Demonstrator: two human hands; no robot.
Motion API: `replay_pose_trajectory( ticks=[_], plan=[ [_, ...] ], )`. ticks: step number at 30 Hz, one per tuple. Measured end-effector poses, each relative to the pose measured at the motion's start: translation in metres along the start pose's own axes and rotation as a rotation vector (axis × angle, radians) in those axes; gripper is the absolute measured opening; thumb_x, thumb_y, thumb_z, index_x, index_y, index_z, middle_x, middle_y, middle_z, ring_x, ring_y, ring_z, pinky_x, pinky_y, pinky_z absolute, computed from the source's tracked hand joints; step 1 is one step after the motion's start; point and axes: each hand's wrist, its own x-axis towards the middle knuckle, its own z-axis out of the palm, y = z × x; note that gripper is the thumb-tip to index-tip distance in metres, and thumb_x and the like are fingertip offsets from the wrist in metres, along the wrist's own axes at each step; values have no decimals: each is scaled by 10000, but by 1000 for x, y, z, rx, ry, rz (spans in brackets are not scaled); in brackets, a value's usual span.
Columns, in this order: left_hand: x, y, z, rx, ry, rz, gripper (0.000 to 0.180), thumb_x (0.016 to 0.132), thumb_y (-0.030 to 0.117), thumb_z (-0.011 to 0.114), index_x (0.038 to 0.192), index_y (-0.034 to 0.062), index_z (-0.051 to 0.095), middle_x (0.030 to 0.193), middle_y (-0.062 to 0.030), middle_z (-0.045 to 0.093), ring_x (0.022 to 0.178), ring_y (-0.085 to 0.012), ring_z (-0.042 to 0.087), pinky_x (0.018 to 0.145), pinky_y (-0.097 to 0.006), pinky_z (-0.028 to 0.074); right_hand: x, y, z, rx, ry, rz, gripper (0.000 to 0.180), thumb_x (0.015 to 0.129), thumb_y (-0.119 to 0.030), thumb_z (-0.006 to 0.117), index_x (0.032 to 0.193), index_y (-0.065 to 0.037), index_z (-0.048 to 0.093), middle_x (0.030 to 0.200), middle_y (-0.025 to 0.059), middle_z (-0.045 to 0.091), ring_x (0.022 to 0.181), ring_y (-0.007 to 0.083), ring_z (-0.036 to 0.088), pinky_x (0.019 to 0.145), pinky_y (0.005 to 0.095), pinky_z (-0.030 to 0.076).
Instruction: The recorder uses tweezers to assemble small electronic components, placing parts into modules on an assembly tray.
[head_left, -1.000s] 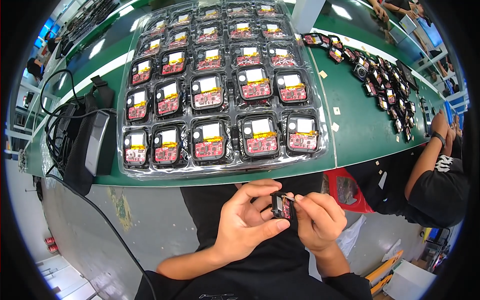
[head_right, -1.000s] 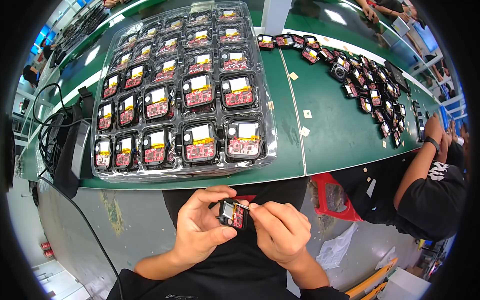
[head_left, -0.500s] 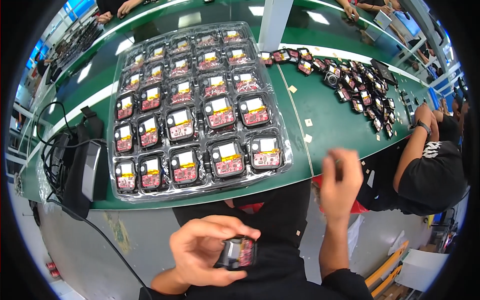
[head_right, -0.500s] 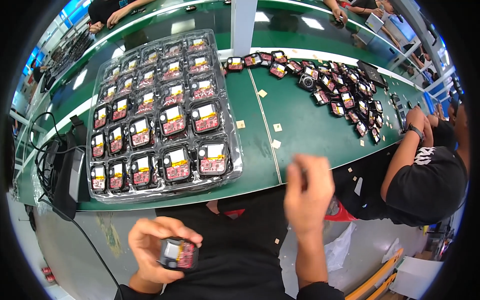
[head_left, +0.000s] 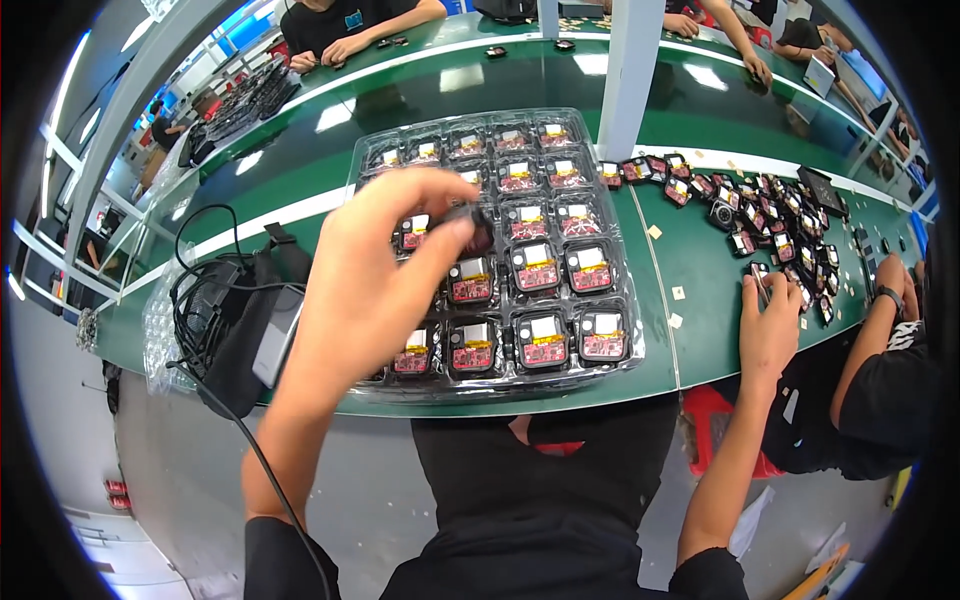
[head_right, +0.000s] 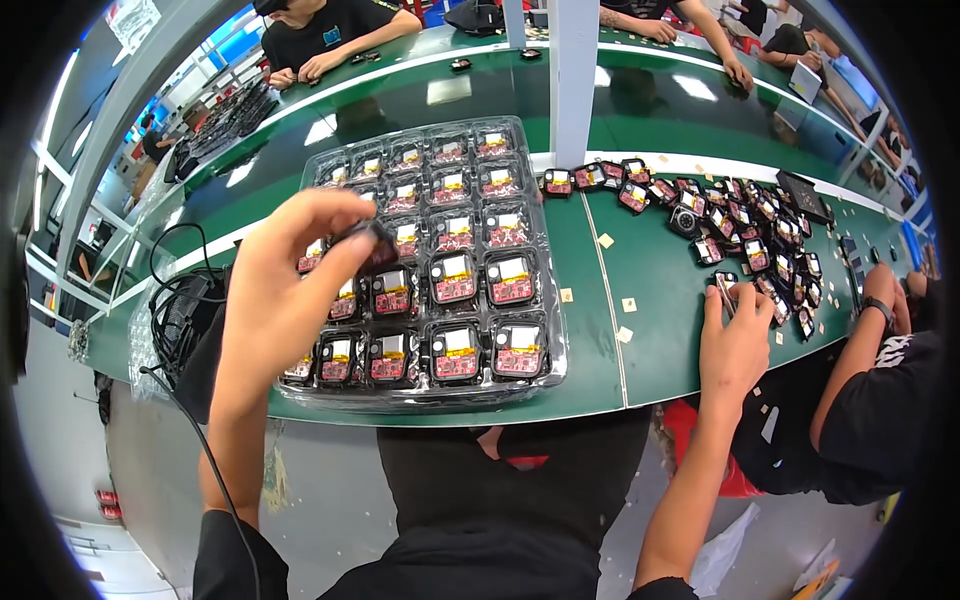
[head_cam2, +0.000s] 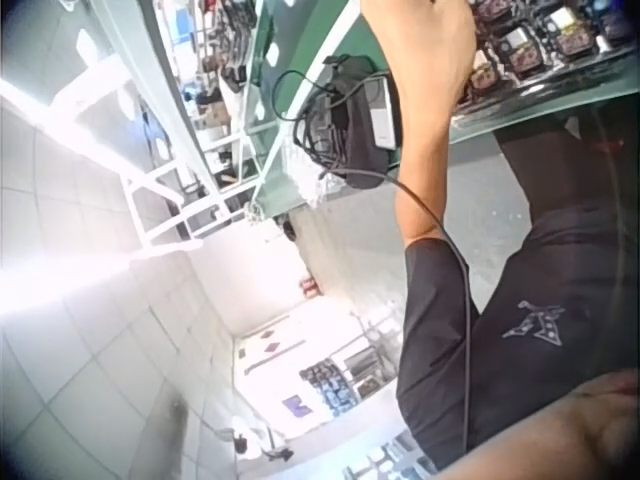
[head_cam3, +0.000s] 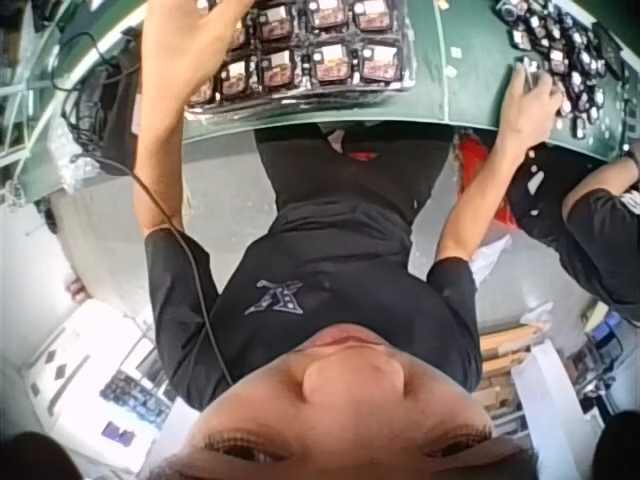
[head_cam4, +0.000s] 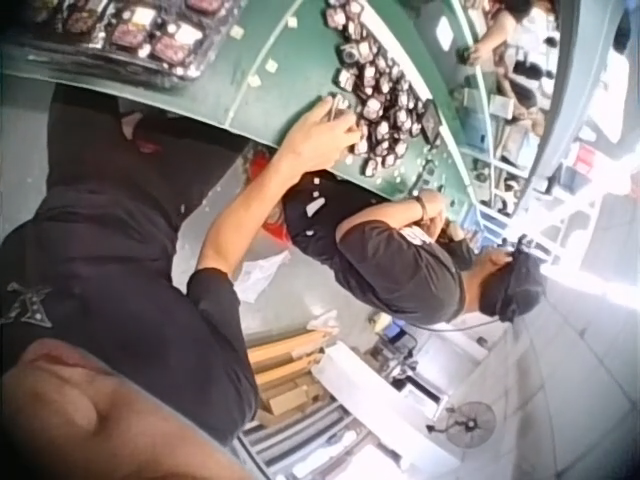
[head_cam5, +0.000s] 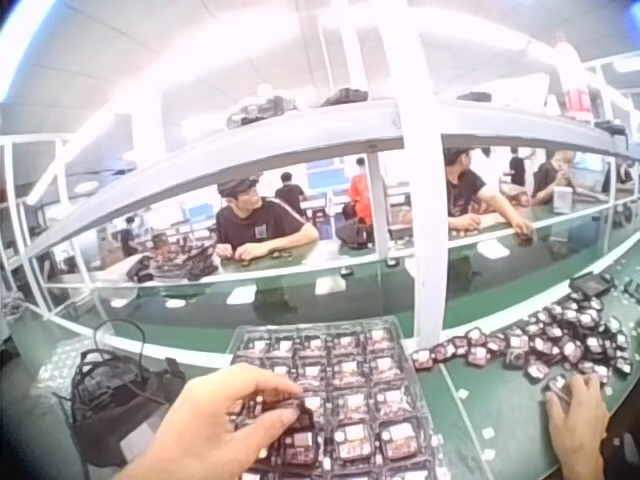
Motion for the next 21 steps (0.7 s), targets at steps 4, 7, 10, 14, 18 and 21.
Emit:
replay_pose_trajectory(
  ticks=[4,7,10,14,18,21],
  plan=[
    [27,-22,8,192,7,9,191,864,38,714,1027,-23,634,916,-179,688,863,-350,677,801,-395,525,0,-3,-2,12,-13,4,298,966,-368,638,1091,-98,616,1143,93,628,954,355,671,795,470,519],
    [27,-39,16,220,-94,-70,224,862,77,754,1041,-25,667,943,-159,718,918,-267,692,855,-355,511,0,-5,-2,16,-19,22,290,962,-364,642,1081,-101,615,1121,76,636,949,343,673,785,462,519],
    [28,-40,13,277,-162,-124,206,863,93,756,1025,-21,700,1000,-159,719,942,-273,688,859,-355,511,1,-6,-2,41,-7,31,285,954,-356,658,1054,-92,615,1093,68,640,954,321,669,794,442,514],
    [21,-43,14,492,-124,122,235,868,133,751,1066,7,745,1270,-186,633,1189,-337,593,1004,-394,469,0,-2,-2,81,29,-4,273,933,-334,682,1014,-81,618,1045,70,645,897,316,672,756,441,514],
    [21,-46,14,566,-215,169,229,876,137,742,1075,25,758,1335,-184,596,1255,-371,545,1054,-413,441,-2,-2,-4,112,14,-30,251,904,-294,711,976,-71,621,996,72,650,853,315,666,738,433,510],
    [16,-35,9,702,-180,255,240,883,136,737,1100,34,748,1343,-182,596,1251,-378,552,1042,-423,451,-4,-4,-7,228,5,-140,213,865,-226,743,919,-59,622,968,83,653,820,332,658,715,432,505]
  ],
)
